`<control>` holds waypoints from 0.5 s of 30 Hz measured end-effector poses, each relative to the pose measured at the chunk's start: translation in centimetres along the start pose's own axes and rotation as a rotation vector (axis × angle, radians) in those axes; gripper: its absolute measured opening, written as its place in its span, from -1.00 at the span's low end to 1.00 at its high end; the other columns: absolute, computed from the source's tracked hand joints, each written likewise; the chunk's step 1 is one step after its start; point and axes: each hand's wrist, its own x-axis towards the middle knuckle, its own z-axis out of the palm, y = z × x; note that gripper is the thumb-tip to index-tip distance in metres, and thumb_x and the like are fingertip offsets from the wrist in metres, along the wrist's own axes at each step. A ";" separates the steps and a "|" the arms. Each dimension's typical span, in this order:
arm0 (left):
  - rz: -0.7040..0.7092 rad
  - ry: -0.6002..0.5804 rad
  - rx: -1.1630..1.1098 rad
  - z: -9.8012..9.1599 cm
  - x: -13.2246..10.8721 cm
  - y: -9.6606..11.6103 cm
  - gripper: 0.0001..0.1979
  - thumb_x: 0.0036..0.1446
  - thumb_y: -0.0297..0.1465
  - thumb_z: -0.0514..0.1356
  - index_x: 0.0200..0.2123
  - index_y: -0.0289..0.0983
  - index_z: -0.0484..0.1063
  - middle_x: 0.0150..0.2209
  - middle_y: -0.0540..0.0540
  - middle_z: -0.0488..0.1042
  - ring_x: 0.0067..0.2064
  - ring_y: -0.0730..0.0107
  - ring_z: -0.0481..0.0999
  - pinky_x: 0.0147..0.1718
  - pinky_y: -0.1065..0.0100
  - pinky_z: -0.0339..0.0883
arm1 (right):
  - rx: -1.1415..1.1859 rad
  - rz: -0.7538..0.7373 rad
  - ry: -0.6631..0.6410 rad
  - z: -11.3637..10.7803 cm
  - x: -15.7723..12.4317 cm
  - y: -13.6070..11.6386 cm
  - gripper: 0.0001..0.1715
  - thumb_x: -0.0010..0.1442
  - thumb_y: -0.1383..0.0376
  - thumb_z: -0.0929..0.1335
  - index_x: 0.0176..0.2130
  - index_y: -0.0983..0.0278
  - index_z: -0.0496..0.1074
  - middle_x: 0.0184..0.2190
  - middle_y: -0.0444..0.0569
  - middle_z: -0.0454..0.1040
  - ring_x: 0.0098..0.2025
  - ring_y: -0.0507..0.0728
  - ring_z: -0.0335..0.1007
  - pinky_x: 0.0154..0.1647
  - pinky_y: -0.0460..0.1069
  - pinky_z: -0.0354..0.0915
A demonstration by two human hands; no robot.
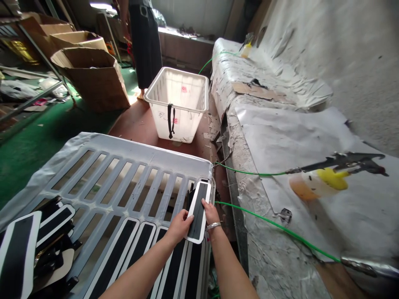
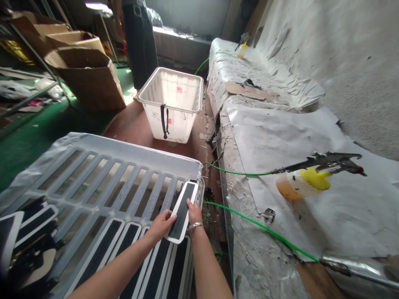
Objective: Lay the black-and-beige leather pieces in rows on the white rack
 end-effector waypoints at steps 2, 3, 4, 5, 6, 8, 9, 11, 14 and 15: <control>0.014 0.012 0.096 -0.5 1.8 -0.4 -0.81 0.05 -0.27 0.08 -0.44 -0.28 0.31 -0.42 -0.04 0.45 -0.35 0.37 0.44 -0.35 0.40 0.26 | -0.188 -0.040 0.011 0.4 1.5 0.1 -0.50 0.13 0.01 0.18 -0.23 0.36 0.39 -0.40 0.05 0.52 -0.34 0.17 0.47 -0.29 0.02 0.38; 0.017 0.023 0.144 -0.8 2.9 -0.6 -0.81 0.03 -0.27 0.10 -0.46 -0.28 0.31 -0.44 -0.03 0.43 -0.36 0.38 0.43 -0.37 0.41 0.25 | -0.268 -0.052 0.018 0.6 2.3 0.0 -0.50 0.15 0.02 0.17 -0.23 0.37 0.39 -0.36 0.05 0.52 -0.31 0.15 0.46 -0.28 -0.01 0.36; 0.013 0.034 0.186 -1.2 4.0 -0.8 -0.81 0.01 -0.28 0.12 -0.50 -0.28 0.30 -0.47 -0.01 0.41 -0.38 0.39 0.41 -0.39 0.42 0.23 | -0.335 -0.070 0.020 1.0 3.3 -0.1 -0.51 0.16 0.03 0.16 -0.24 0.37 0.39 -0.33 0.05 0.52 -0.28 0.14 0.44 -0.27 -0.03 0.34; 0.000 0.045 0.216 -1.6 5.1 -1.1 -0.81 -0.01 -0.29 0.15 -0.54 -0.28 0.29 -0.51 0.00 0.38 -0.41 0.41 0.39 -0.42 0.43 0.20 | -0.382 -0.082 0.026 1.3 4.2 -0.1 -0.52 0.16 0.04 0.16 -0.25 0.37 0.39 -0.31 0.05 0.51 -0.26 0.13 0.43 -0.27 -0.05 0.32; -0.020 0.053 0.233 -1.9 6.2 -1.5 -0.79 -0.03 -0.31 0.17 -0.58 -0.29 0.27 -0.56 0.02 0.34 -0.44 0.42 0.36 -0.45 0.44 0.17 | -0.423 -0.087 0.033 1.7 5.0 -0.1 -0.54 0.16 0.04 0.17 -0.27 0.36 0.39 -0.31 0.05 0.50 -0.26 0.12 0.41 -0.26 -0.06 0.29; -0.071 0.055 0.252 -2.4 8.0 -2.5 -0.77 -0.06 -0.36 0.19 -0.64 -0.29 0.24 -0.64 0.07 0.26 -0.52 0.45 0.31 -0.51 0.44 0.12 | -0.536 -0.085 0.046 2.2 6.3 0.1 -0.59 0.18 0.08 0.18 -0.30 0.35 0.38 -0.32 0.04 0.49 -0.27 0.10 0.38 -0.27 -0.07 0.25; -0.097 0.056 0.262 -2.5 8.6 -3.0 -0.76 -0.07 -0.38 0.20 -0.66 -0.29 0.23 -0.68 0.08 0.23 -0.54 0.47 0.30 -0.53 0.45 0.10 | -0.595 -0.076 0.047 2.4 6.6 0.4 -0.63 0.18 0.12 0.18 -0.31 0.35 0.38 -0.33 0.04 0.49 -0.28 0.10 0.37 -0.27 -0.07 0.23; -0.135 0.059 0.278 -2.5 9.3 -4.2 -0.76 -0.08 -0.40 0.21 -0.67 -0.29 0.22 -0.72 0.10 0.20 -0.57 0.48 0.28 -0.54 0.45 0.09 | -0.703 -0.047 0.036 2.5 6.7 1.1 -0.69 0.19 0.18 0.18 -0.30 0.35 0.37 -0.33 0.05 0.48 -0.29 0.10 0.37 -0.28 -0.07 0.21; -0.189 0.045 0.284 -2.1 9.1 -5.6 -0.75 -0.06 -0.40 0.20 -0.67 -0.29 0.21 -0.76 0.10 0.18 -0.63 0.47 0.29 -0.58 0.45 0.11 | -0.831 -0.011 -0.008 2.2 6.3 2.0 -0.70 0.20 0.19 0.19 -0.26 0.34 0.37 -0.30 0.08 0.48 -0.28 0.11 0.39 -0.28 -0.06 0.22; -0.211 0.038 0.279 -2.0 8.8 -5.9 -0.75 -0.03 -0.39 0.18 -0.66 -0.28 0.21 -0.78 0.10 0.18 -0.66 0.46 0.29 -0.60 0.45 0.12 | -0.866 -0.004 -0.027 2.2 6.2 2.1 -0.69 0.21 0.19 0.19 -0.25 0.35 0.38 -0.29 0.10 0.48 -0.27 0.13 0.40 -0.28 -0.05 0.23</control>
